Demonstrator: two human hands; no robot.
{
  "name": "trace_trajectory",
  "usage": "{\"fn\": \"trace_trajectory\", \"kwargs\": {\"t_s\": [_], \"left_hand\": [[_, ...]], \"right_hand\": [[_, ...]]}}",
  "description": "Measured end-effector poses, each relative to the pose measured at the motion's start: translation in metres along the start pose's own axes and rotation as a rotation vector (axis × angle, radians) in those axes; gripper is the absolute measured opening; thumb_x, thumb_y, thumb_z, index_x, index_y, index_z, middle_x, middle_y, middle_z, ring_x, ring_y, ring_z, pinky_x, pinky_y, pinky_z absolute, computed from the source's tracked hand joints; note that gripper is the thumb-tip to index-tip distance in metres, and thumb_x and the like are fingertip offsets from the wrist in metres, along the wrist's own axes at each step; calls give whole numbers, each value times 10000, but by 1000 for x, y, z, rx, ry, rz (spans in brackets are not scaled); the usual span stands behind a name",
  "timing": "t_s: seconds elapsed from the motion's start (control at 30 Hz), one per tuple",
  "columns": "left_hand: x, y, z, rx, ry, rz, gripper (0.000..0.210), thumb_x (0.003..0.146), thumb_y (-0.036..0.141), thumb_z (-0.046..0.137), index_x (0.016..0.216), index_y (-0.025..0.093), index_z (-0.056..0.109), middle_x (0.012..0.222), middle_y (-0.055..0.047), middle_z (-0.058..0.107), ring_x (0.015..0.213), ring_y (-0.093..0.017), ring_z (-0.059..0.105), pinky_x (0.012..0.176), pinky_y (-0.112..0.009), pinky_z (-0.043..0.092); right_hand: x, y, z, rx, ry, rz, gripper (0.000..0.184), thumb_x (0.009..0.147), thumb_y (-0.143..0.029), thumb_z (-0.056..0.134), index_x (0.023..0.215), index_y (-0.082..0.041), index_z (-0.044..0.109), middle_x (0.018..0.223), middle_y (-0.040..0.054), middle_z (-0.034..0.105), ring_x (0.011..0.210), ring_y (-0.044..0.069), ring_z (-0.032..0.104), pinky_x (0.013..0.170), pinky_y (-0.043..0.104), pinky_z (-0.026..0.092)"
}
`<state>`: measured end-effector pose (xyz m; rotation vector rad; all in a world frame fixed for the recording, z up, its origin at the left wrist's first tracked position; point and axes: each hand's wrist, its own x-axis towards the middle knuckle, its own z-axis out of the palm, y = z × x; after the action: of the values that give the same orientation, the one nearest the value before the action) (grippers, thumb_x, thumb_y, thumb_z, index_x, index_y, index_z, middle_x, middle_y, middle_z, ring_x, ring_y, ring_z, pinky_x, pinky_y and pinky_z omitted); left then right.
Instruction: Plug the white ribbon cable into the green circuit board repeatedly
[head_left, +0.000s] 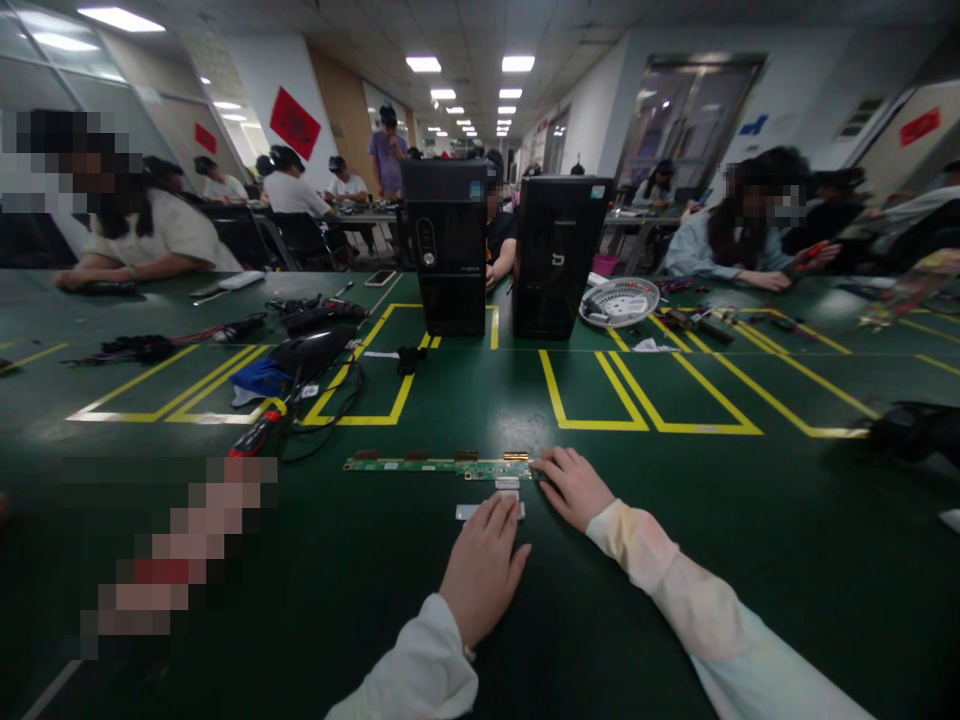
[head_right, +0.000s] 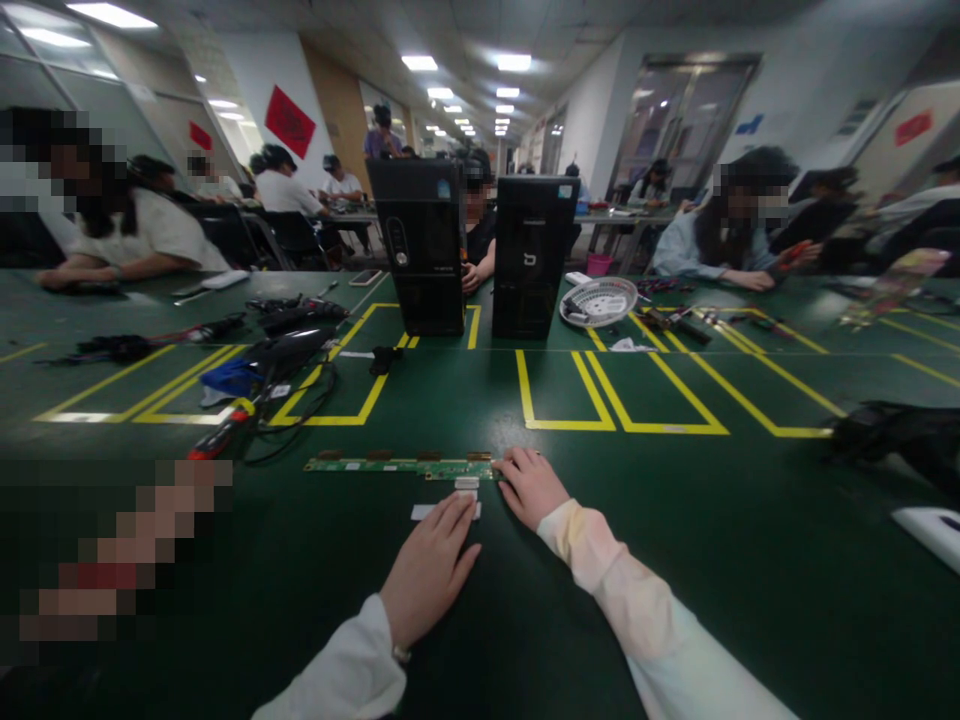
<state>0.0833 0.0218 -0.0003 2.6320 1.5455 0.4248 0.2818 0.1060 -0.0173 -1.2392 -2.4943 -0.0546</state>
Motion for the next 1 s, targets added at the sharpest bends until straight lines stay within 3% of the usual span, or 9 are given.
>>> {"fn": "trace_trajectory", "kwargs": {"t_s": [0.33, 0.73, 1.0], "left_hand": [[-4, 1, 6, 12, 31, -39, 454, 934, 378, 396, 1316, 148, 480, 1336, -101, 541, 1251, -260, 452, 1072, -473, 344], [-2, 2, -2, 14, 65, -94, 357, 916, 303, 450, 1255, 210, 514, 1238, -81, 569, 1160, -249, 497, 1033, -481, 361], [-3, 1, -3, 7, 41, -112, 347, 922, 243, 410, 1241, 160, 519, 1233, -96, 579, 1145, -248, 508, 968, -436, 422]], "right_hand": [[0, 1, 2, 18, -5, 0, 277, 895, -222, 461, 1136, -151, 578, 1060, 112, 529, 944, 225, 445, 842, 372, 402], [0, 2, 2, 4, 12, -7, 278, 891, -225, 466, 1139, -167, 579, 1059, 112, 531, 935, 221, 457, 820, 363, 412], [0, 1, 1, 11, -1, -4, 284, 887, -217, 469, 1142, -151, 576, 1057, 116, 531, 930, 221, 454, 823, 363, 415]]}}
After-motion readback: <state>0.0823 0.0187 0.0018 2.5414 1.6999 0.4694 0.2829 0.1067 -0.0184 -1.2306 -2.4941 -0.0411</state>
